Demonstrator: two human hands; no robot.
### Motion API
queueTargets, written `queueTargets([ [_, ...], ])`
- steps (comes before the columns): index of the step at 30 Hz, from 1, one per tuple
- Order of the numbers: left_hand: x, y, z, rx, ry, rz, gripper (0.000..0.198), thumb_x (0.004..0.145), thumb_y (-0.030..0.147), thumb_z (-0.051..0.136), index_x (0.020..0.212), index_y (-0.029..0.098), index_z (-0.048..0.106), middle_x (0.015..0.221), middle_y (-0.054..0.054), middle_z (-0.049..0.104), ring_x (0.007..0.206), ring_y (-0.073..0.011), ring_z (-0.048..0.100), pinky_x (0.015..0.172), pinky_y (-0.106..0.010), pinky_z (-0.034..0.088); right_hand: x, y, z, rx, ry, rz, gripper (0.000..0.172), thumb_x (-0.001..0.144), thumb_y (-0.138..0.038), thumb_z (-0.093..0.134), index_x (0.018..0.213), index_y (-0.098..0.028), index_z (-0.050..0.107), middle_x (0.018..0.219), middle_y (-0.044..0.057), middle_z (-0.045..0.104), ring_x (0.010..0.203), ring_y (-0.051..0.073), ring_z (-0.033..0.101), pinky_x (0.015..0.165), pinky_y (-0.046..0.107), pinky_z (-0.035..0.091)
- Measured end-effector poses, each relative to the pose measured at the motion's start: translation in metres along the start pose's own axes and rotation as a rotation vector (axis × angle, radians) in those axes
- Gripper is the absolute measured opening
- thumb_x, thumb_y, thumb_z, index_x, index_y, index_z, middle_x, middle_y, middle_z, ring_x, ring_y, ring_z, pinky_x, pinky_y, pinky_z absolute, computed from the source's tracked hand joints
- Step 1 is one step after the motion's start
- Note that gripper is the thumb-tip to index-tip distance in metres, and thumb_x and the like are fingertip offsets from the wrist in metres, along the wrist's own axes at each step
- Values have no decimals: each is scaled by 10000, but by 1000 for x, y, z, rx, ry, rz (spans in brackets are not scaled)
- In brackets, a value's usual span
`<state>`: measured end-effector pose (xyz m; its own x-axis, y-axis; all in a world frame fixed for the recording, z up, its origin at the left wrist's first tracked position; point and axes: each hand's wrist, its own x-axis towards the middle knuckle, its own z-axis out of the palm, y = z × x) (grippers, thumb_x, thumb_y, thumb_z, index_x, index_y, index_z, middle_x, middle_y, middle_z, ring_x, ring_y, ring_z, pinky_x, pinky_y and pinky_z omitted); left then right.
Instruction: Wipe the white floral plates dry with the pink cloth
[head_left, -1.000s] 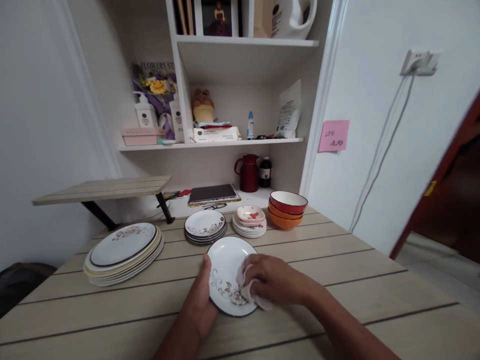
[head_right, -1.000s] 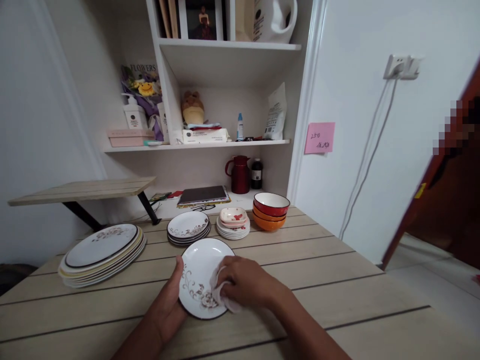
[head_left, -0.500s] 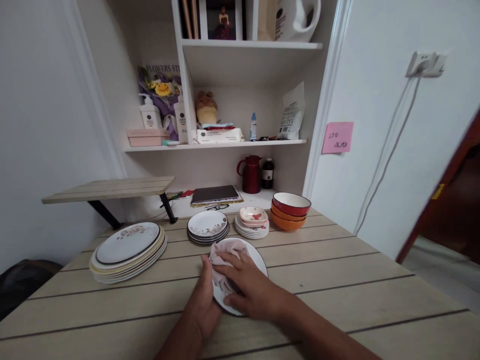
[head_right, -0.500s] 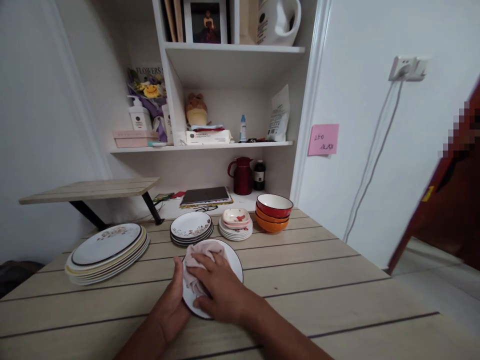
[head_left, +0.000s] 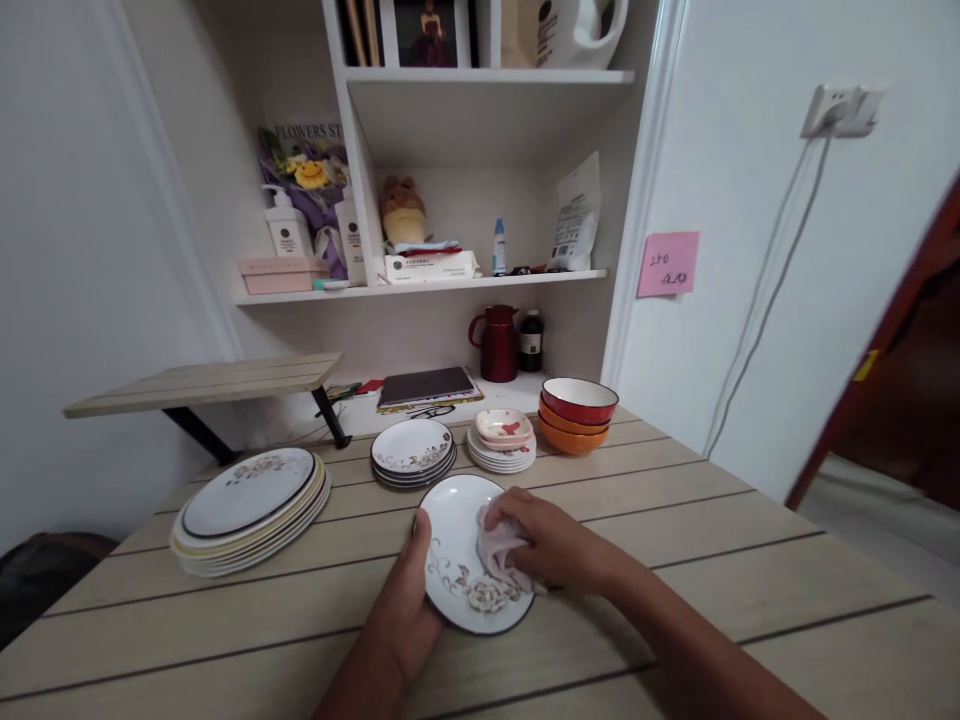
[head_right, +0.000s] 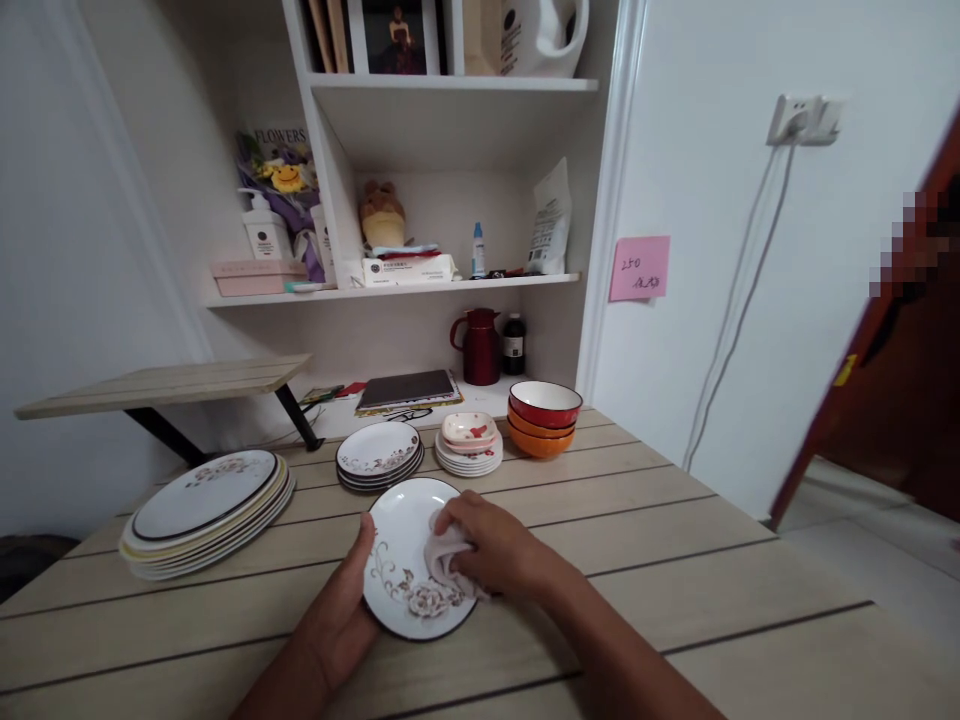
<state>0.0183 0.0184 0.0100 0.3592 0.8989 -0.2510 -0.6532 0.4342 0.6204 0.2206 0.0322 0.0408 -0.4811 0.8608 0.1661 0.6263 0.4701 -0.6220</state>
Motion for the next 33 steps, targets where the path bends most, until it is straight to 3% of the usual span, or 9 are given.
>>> queueTargets([
  [5,-1,-2,5,-26,-7,42,628,829,403,588,1384,184,396,1248,-158,613,1133,-290,585,1013,-458,395,21,7,28,8,273,24,382,696,-74,562,1041,-238,583,1145,59,528,1027,194,532,899,323,418],
  [8,1,-4,5,-35,-25,46,598,838,395,579,1377,202,407,1234,-139,627,1138,-274,583,1019,-444,392,29,-5,40,-13,381,-67,380,737,-81,528,1081,-231,588,1215,81,492,1158,213,451,991,359,360],
  [13,1,-1,4,-52,-89,13,638,844,589,425,1311,160,497,1194,-143,649,1150,-277,573,1026,-431,390,22,-36,43,-17,111,-268,457,711,-119,589,1149,-250,588,1232,62,523,1190,237,416,1031,421,301],
  [17,-3,2,5,-23,-77,-40,746,803,669,391,1256,98,548,1164,-174,658,1156,-308,564,1023,-442,392,7,-41,24,128,-181,-394,310,719,-86,576,988,-219,654,1041,29,611,1024,169,534,954,316,385],
  [21,-5,2,5,1,-29,-7,653,818,578,490,1279,117,528,1176,-169,654,1139,-307,578,1020,-450,397,-8,-26,4,209,-416,-308,345,675,-61,602,966,-236,664,1039,3,609,949,142,566,816,239,450],
  [23,-4,1,5,6,-16,26,596,829,484,548,1312,141,492,1190,-162,648,1125,-296,590,1014,-448,403,-9,-15,0,134,-328,-193,372,642,-45,599,954,-238,660,1030,3,595,912,142,563,777,236,449],
  [28,-2,-1,1,12,26,77,624,815,338,622,1375,173,403,1209,-167,636,1088,-287,615,991,-456,422,8,6,8,-81,124,75,289,662,-67,561,912,-200,620,1022,46,551,867,157,544,763,267,430],
  [30,-2,-2,1,11,1,65,632,819,338,617,1386,183,385,1218,-171,630,1085,-286,617,992,-463,419,18,6,15,-124,218,115,271,713,-99,540,954,-201,608,1057,64,546,904,175,540,780,289,426],
  [33,-2,-2,3,11,-45,49,615,833,360,594,1388,198,385,1228,-161,626,1099,-277,609,1013,-461,398,27,-8,29,-197,286,22,336,771,-160,523,1099,-205,578,1200,100,500,1096,233,472,923,377,378],
])
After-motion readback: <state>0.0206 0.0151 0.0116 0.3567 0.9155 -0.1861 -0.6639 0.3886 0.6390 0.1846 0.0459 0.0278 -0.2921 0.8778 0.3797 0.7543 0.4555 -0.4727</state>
